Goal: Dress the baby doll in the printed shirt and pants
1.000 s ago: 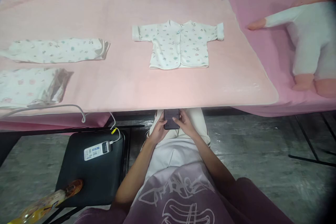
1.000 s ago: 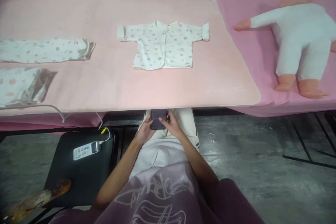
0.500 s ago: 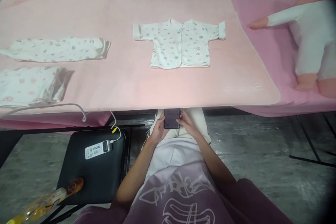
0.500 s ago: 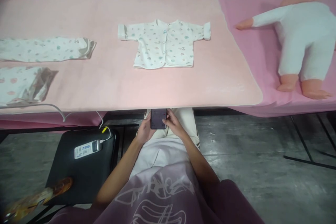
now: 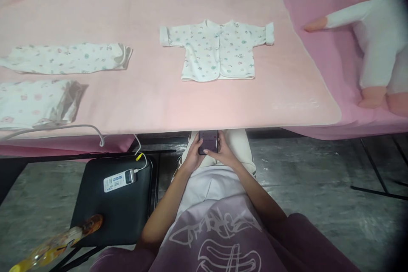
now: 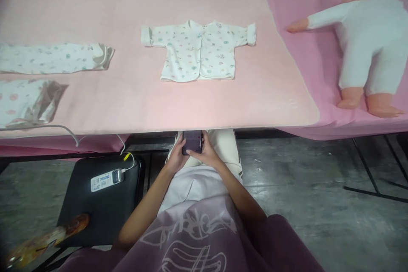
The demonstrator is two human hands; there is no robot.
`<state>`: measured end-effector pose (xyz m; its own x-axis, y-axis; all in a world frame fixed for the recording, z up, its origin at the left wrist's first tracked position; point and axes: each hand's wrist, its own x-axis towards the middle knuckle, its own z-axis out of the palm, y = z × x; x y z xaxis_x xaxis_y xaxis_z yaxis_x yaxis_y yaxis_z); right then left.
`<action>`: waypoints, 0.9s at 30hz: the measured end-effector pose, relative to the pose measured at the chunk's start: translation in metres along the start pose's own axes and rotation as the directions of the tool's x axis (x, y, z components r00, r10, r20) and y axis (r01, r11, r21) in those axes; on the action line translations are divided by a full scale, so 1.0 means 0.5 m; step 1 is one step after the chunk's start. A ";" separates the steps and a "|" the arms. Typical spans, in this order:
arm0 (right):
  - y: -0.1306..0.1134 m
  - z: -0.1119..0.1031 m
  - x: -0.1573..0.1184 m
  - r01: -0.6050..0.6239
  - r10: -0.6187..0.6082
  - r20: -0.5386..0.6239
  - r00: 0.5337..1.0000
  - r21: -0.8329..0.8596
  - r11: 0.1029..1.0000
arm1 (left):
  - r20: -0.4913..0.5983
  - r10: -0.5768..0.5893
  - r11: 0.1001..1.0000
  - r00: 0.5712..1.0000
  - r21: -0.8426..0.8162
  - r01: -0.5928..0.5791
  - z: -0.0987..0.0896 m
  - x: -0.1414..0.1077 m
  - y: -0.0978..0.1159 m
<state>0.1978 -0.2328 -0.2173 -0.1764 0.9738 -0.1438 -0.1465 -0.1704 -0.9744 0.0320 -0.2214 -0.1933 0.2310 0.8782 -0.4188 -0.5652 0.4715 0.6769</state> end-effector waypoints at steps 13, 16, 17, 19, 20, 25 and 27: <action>0.014 -0.026 0.002 0.027 -0.031 0.074 0.997 0.043 0.999 | -0.068 0.130 0.974 0.989 0.194 -0.115 0.018 0.000 -0.010; 0.008 -0.013 -0.003 0.033 -0.033 0.050 0.998 0.005 0.999 | -0.104 0.166 0.960 0.981 0.243 -0.137 0.021 0.001 -0.014; 0.006 -0.009 -0.004 0.028 -0.028 0.041 0.999 0.003 1.000 | -0.094 0.155 0.966 0.984 0.223 -0.131 0.022 0.000 -0.013; 0.003 0.001 -0.002 0.009 -0.010 0.025 1.000 0.011 1.000 | -0.062 0.128 0.980 0.990 0.159 -0.117 0.023 -0.002 -0.009; 0.001 0.005 0.000 -0.002 0.002 0.015 1.000 0.013 1.000 | -0.051 0.120 0.985 0.991 0.130 -0.112 0.023 -0.003 -0.007; -0.007 0.013 0.006 -0.034 0.033 -0.034 0.999 -0.043 0.998 | -0.035 0.080 0.994 0.996 0.073 -0.077 0.019 -0.005 -0.002; -0.008 0.009 0.004 -0.026 0.024 -0.041 0.999 -0.046 0.999 | -0.024 0.064 0.996 0.998 0.064 -0.062 0.015 -0.004 -0.002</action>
<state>0.1938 -0.2307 -0.2132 -0.1400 0.9747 -0.1740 -0.0965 -0.1884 -0.9773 0.0381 -0.2229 -0.1888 0.1752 0.9042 -0.3896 -0.5269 0.4204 0.7387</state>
